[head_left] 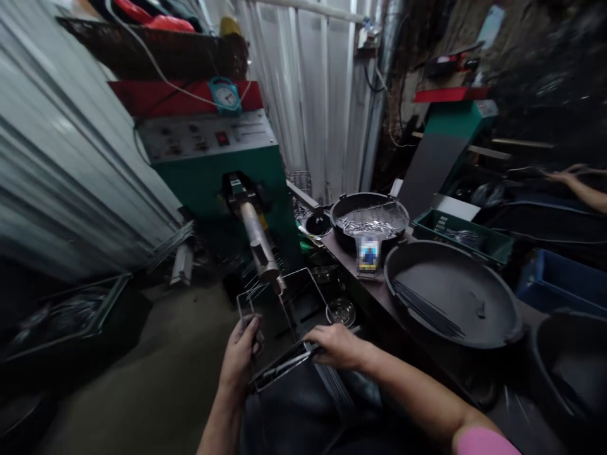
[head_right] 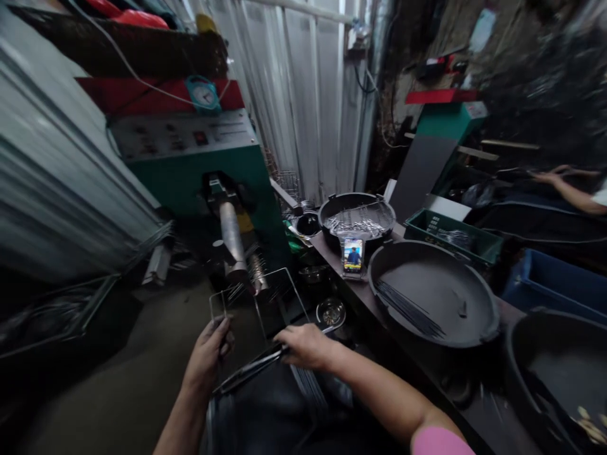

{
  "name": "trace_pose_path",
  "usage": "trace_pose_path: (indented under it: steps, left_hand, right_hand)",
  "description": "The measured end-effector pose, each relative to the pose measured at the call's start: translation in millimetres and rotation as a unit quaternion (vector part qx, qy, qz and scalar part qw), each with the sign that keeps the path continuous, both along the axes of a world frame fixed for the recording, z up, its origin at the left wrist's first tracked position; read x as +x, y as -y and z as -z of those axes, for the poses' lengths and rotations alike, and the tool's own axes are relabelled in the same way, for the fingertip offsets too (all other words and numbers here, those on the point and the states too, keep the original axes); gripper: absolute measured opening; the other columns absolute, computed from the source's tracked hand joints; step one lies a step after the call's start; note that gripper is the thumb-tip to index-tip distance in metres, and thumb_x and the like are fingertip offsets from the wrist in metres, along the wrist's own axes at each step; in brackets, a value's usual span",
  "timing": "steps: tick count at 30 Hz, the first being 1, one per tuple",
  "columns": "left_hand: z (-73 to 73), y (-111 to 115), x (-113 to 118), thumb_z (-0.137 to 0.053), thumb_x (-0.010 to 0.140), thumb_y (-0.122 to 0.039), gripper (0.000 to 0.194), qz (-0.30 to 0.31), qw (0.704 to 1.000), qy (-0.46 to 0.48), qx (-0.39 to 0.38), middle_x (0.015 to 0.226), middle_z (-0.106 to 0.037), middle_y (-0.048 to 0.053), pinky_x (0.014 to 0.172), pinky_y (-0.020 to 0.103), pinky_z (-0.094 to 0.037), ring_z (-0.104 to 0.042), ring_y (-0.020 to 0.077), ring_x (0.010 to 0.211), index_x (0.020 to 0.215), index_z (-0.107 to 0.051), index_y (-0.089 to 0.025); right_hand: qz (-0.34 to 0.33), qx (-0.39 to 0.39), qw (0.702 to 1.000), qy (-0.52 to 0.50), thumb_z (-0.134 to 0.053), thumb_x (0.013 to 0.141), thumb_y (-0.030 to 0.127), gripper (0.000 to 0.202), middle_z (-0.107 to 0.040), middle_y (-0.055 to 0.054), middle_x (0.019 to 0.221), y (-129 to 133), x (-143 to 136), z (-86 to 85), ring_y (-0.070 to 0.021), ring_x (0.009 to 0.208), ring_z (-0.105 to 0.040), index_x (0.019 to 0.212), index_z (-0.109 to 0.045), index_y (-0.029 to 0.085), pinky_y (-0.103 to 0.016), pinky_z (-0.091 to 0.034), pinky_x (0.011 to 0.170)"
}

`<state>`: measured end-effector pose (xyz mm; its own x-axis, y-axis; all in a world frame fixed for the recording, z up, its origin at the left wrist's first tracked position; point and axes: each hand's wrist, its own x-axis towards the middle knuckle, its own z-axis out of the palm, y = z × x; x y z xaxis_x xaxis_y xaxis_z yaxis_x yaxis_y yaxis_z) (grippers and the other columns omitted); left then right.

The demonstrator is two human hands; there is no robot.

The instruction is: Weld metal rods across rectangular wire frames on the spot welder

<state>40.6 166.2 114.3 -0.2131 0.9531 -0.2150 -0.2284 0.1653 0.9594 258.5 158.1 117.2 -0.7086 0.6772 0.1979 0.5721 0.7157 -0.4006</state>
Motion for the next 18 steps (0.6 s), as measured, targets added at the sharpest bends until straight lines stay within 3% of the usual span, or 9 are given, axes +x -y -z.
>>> trace_pose_path:
  steps: [5,11,18]
  left_hand:
    - [-2.7,-44.6,-15.1,-0.059,0.066,-0.039,0.027,0.018,0.999,0.029,0.042,0.042,-0.042,-0.009,0.03,0.013,-0.021,-0.027,0.0014,0.028,0.081,-0.048,-0.018]
    - [-6.0,-89.7,-27.8,-0.062,0.061,-0.036,0.029,-0.011,0.996,0.081,0.045,0.042,-0.041,-0.01,0.03,0.012,-0.017,-0.026,0.0004,0.028,0.078,-0.048,-0.017]
    - [-7.6,-117.2,-39.8,-0.064,0.059,-0.032,0.028,-0.035,0.994,0.097,0.035,0.04,-0.039,-0.01,0.029,0.012,-0.017,-0.026,0.0006,0.028,0.074,-0.046,-0.016]
  right_hand:
    - [0.068,-0.013,0.989,-0.13,-0.056,0.074,0.021,0.005,-0.058,-0.001,0.072,-37.7,4.3,11.5,-0.012,0.065,-0.054,0.078,-0.056,0.018,-0.021,-0.04,0.059]
    - [0.099,0.007,0.964,-0.246,-0.055,0.076,0.029,0.012,-0.054,-0.001,0.068,-85.2,-5.7,10.1,-0.0117,0.061,-0.049,0.071,-0.052,0.018,-0.022,-0.039,0.059]
    - [0.109,-0.002,0.963,-0.245,-0.052,0.077,0.035,0.018,-0.052,0.0,0.068,-117.3,-20.4,4.6,-0.0127,0.063,-0.049,0.071,-0.052,0.018,-0.023,-0.038,0.061]
